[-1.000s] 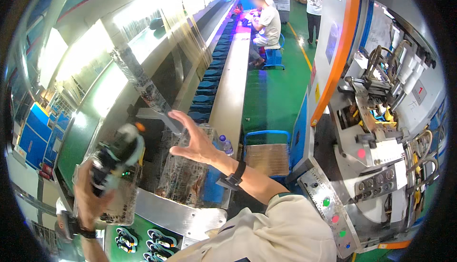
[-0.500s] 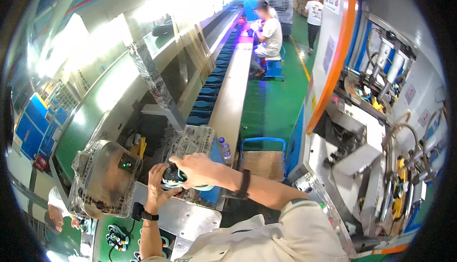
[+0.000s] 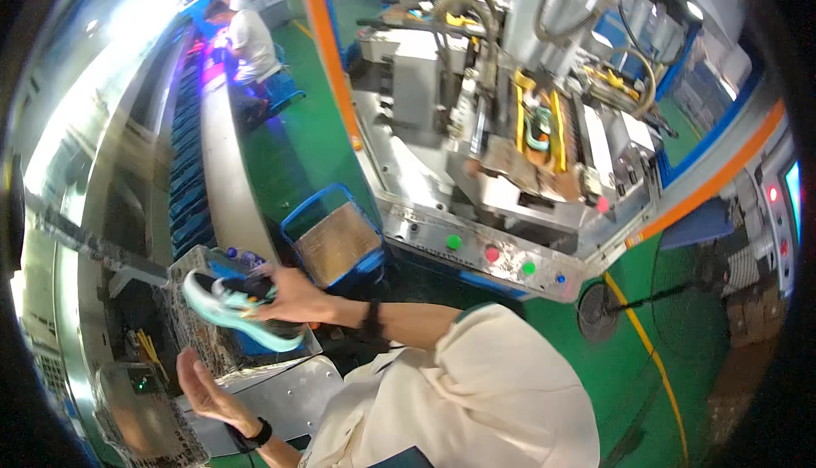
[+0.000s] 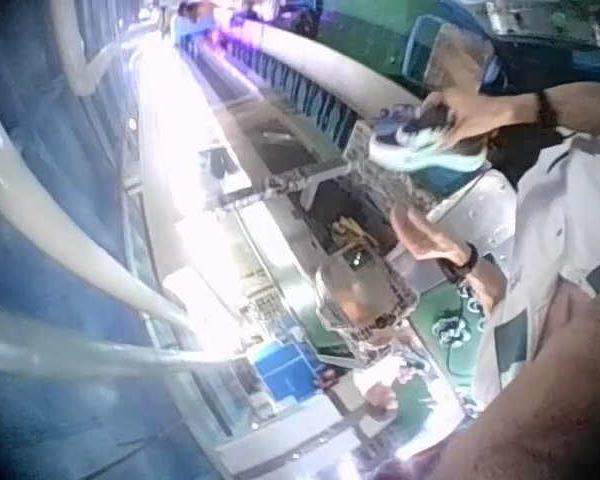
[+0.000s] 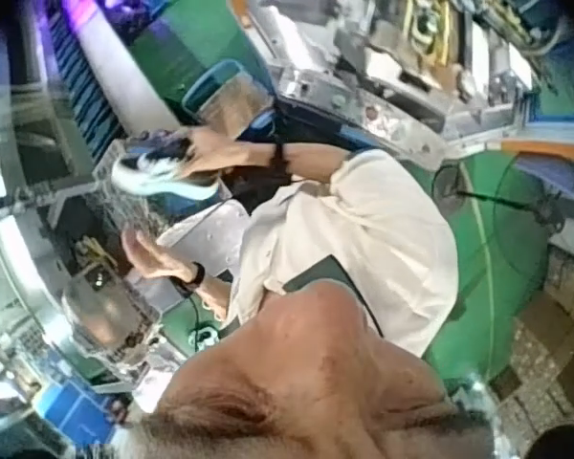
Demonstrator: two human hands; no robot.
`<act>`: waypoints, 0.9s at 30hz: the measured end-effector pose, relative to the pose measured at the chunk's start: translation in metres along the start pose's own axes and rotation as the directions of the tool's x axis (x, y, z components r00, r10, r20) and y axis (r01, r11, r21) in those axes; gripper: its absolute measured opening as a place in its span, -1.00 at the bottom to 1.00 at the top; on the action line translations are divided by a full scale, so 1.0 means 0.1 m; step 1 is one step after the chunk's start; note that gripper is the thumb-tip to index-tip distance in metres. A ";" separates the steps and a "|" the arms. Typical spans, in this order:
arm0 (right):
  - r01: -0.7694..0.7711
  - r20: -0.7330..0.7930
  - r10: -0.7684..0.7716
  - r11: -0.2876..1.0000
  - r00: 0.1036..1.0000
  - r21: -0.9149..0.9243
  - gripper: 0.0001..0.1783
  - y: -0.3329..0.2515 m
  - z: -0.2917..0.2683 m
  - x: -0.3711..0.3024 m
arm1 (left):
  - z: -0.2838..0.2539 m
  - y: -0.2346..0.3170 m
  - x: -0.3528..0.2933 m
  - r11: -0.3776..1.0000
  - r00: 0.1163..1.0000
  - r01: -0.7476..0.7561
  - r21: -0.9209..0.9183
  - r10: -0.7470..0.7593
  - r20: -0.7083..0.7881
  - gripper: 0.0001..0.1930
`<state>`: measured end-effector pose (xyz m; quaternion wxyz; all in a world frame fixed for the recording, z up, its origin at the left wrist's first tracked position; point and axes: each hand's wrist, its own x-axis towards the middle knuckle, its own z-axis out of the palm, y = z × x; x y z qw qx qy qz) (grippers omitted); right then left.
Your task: Operating a lasting machine and organizing shoes on a conveyor belt in a footwear factory.
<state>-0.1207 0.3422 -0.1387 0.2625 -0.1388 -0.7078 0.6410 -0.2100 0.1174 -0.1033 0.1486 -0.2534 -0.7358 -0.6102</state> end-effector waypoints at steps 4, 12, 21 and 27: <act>-0.307 -0.358 0.308 0.950 0.881 0.062 -0.33 -0.41 -1.47 -1.12 | 1.19 0.23 -0.51 0.986 0.887 0.156 -0.065 -0.111 0.448 -0.77; 0.339 -0.949 0.196 0.900 0.246 0.274 -0.47 0.01 -3.55 -3.56 | 3.87 -0.44 -1.89 0.950 0.421 -0.293 -0.107 0.229 0.878 -0.63; 0.282 -0.954 0.133 0.958 -0.269 0.053 -0.38 -0.26 -3.67 -4.96 | 4.68 -0.59 -1.93 0.603 0.064 -0.791 0.106 -0.091 0.994 -0.54; 0.298 -0.927 0.054 0.953 -0.372 -0.064 -0.41 -0.01 -3.63 -5.20 | 4.87 -0.03 -1.74 0.601 -0.243 -0.798 -0.041 -0.258 0.935 -0.44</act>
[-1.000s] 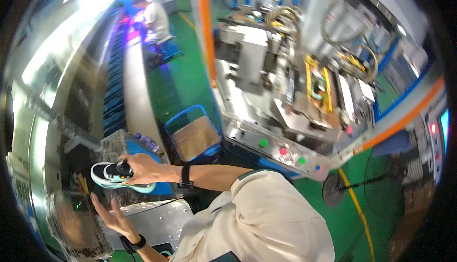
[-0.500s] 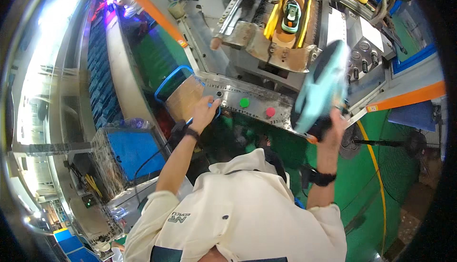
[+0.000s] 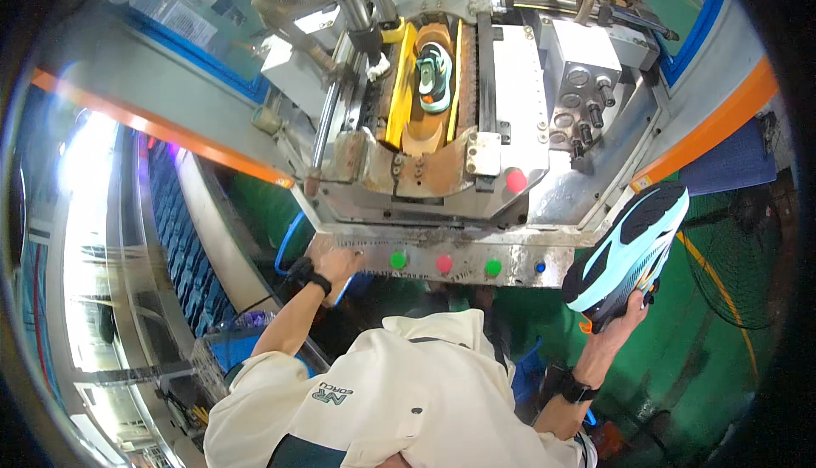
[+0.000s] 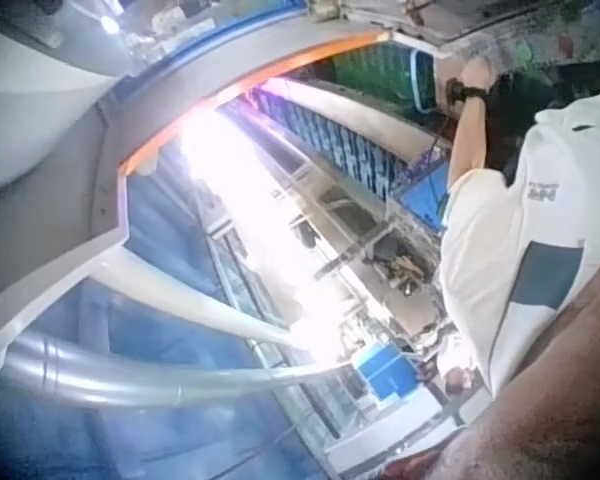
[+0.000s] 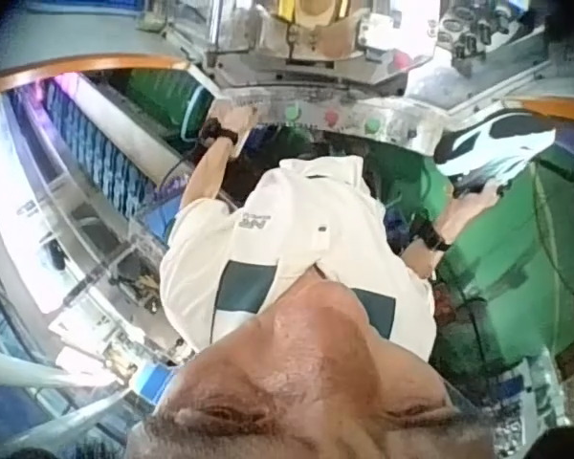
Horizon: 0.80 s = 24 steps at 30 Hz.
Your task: Operating a lasting machine and organizing shoes on a conveyor belt in a footwear factory.
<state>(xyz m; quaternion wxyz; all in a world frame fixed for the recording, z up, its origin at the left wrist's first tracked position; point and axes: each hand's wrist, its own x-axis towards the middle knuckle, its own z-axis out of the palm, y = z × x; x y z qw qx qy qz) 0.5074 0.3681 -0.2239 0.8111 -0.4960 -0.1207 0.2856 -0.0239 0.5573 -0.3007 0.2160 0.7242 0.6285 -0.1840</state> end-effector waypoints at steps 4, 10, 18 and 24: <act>0.064 -0.016 -0.064 0.998 0.998 0.001 -0.39 0.03 0.15 -0.07 | -1.30 0.87 -0.29 0.798 0.881 -0.414 -0.438 0.230 -0.413 -0.50; 0.193 0.000 -0.194 0.977 0.981 -0.095 -0.51 0.07 1.03 0.02 | -1.95 1.76 1.39 0.441 0.832 -0.475 -0.761 -0.056 -0.552 -0.31; 0.195 0.005 -0.210 0.898 0.978 -0.394 -0.42 0.07 2.01 0.36 | -1.99 2.19 2.76 0.616 0.919 -0.137 -0.776 -0.212 -0.331 -0.36; 0.305 0.245 -0.181 0.550 0.952 -0.777 -0.34 0.22 3.01 1.30 | -2.11 1.64 2.20 -0.378 0.987 0.083 -0.922 0.161 0.023 -0.75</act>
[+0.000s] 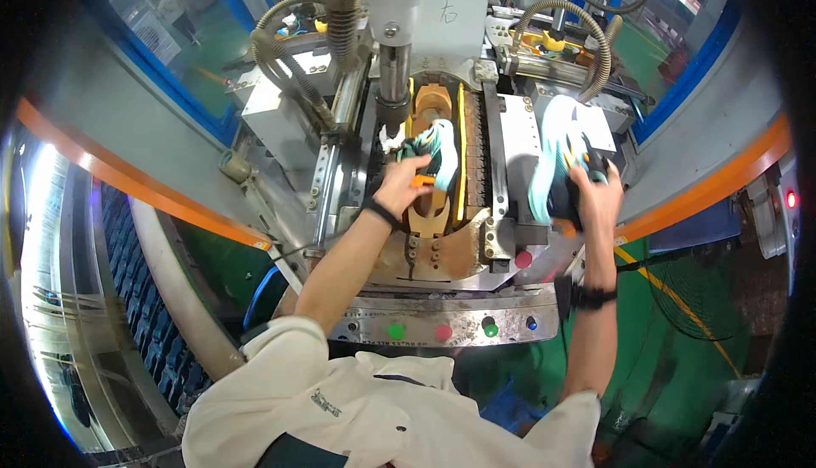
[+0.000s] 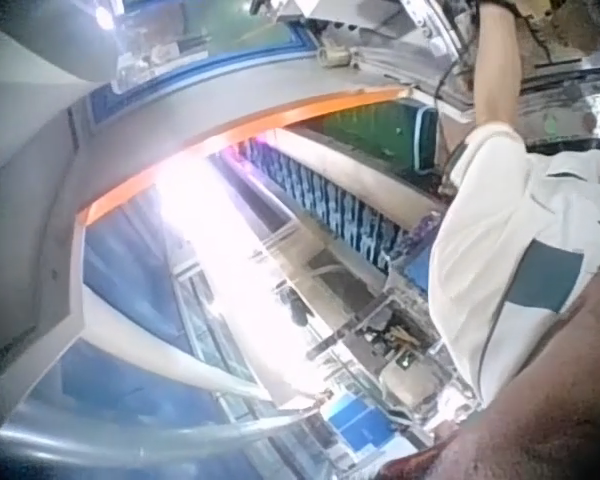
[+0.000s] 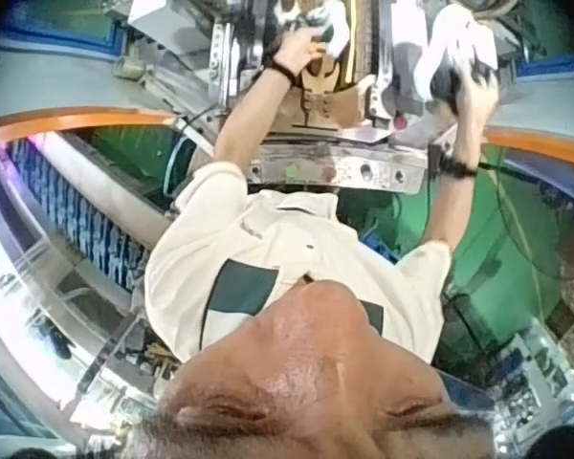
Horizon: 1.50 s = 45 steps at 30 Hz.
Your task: Operating a lasting machine and organizing shoes on a conveyor belt in a footwear factory.
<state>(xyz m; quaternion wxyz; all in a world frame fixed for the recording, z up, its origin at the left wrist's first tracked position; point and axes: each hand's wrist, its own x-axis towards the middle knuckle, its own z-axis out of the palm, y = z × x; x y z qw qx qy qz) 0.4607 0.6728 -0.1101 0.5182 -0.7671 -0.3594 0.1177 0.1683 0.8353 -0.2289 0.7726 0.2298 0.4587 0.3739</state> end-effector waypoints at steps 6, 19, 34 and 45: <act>0.146 0.495 0.049 0.926 0.867 -0.347 -0.26 -0.52 1.54 0.65 | -0.44 -0.05 -2.22 0.993 0.980 0.080 -0.092 -0.062 0.190 -0.72; 0.352 0.483 -0.100 0.811 0.870 -0.467 -0.11 0.03 3.20 -0.18 | -1.43 -0.97 -4.57 0.890 0.716 -0.455 -0.016 0.355 -0.600 -0.69; 0.731 0.751 -0.661 0.508 -0.009 0.456 -0.77 1.16 2.20 -3.50 | -1.18 -2.81 -5.20 0.776 0.545 -0.550 -0.308 0.054 -0.837 -0.68; 0.784 0.748 -0.661 0.432 -0.059 0.445 -0.68 1.60 2.49 -3.40 | -1.68 -3.96 -6.46 0.619 0.152 -0.720 -0.314 -0.302 -0.941 -0.78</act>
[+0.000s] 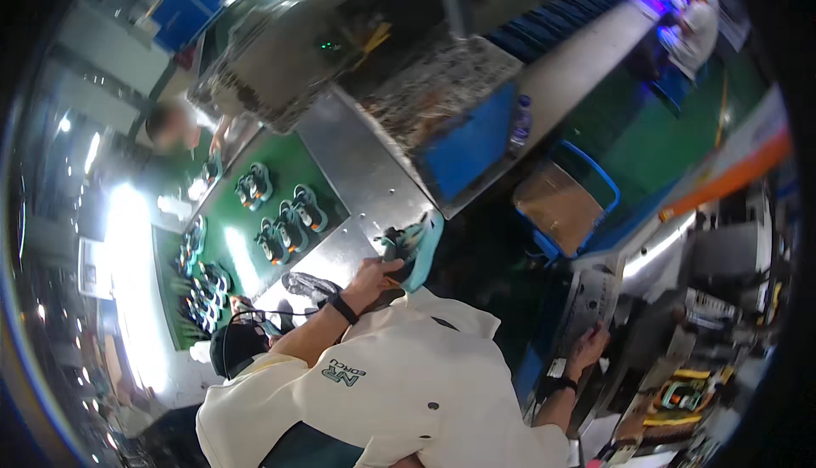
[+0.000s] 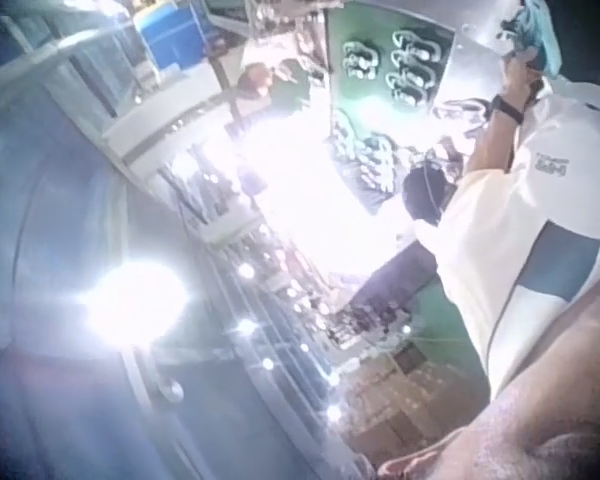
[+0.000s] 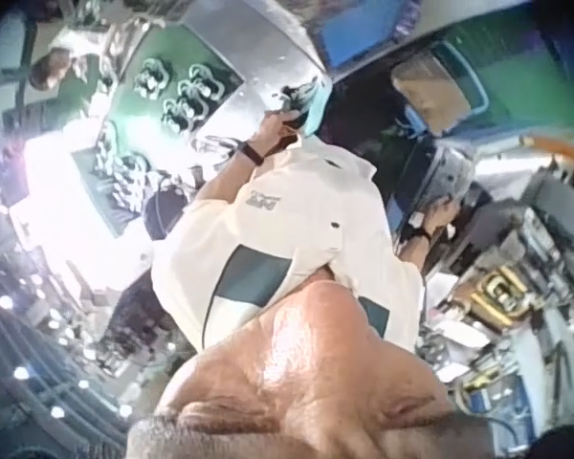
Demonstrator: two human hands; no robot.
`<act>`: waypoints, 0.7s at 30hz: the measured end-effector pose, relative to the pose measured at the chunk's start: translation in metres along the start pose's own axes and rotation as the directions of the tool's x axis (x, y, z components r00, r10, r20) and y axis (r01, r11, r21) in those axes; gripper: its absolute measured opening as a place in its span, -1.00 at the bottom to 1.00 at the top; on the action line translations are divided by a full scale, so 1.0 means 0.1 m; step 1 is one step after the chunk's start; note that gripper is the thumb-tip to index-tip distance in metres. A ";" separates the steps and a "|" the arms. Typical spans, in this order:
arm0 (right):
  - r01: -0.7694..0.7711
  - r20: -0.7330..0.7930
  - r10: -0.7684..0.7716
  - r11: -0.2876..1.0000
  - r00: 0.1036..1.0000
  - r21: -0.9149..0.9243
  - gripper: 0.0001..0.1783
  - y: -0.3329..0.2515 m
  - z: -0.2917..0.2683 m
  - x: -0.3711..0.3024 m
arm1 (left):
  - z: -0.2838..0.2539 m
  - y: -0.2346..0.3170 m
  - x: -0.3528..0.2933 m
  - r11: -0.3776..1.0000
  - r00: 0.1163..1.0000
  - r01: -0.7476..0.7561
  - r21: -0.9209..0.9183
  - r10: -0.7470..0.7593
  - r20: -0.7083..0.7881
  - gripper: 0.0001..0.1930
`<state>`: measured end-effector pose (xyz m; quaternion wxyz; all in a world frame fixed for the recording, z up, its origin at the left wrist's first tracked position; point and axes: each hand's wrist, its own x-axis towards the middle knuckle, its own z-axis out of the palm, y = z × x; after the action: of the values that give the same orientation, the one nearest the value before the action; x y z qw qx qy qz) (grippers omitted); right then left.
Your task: Operating a lasting machine and organizing shoes on a conveyor belt in a footwear factory.
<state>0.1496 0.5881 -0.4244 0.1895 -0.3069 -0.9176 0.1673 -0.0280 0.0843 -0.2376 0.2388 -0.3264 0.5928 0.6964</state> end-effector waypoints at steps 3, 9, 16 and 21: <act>-0.092 0.116 0.102 0.992 0.988 -0.087 -0.67 -0.15 -0.08 0.08 | -0.70 -0.04 0.59 0.970 0.993 -0.116 -0.212 0.110 -0.036 -0.78; -0.135 0.130 0.162 0.971 0.978 -0.200 -0.64 -0.03 -0.08 0.07 | -1.75 0.24 1.61 0.957 0.936 -0.246 -0.152 0.194 -0.292 -0.74; -0.144 0.083 0.179 0.937 0.980 -0.317 -0.72 0.18 0.17 0.12 | -2.75 -0.07 2.55 0.798 0.731 -0.419 0.433 0.580 -0.359 -0.53; -0.316 -0.076 0.316 0.839 0.946 -0.444 -0.67 0.17 0.23 0.05 | -2.11 -0.34 2.44 0.723 0.714 -0.054 0.689 0.510 -0.480 -0.34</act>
<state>0.1439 0.5999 -0.4508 0.0831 -0.4894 -0.8679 -0.0207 -0.1322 -0.1295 -0.4581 -0.0008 -0.3425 0.8795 0.3305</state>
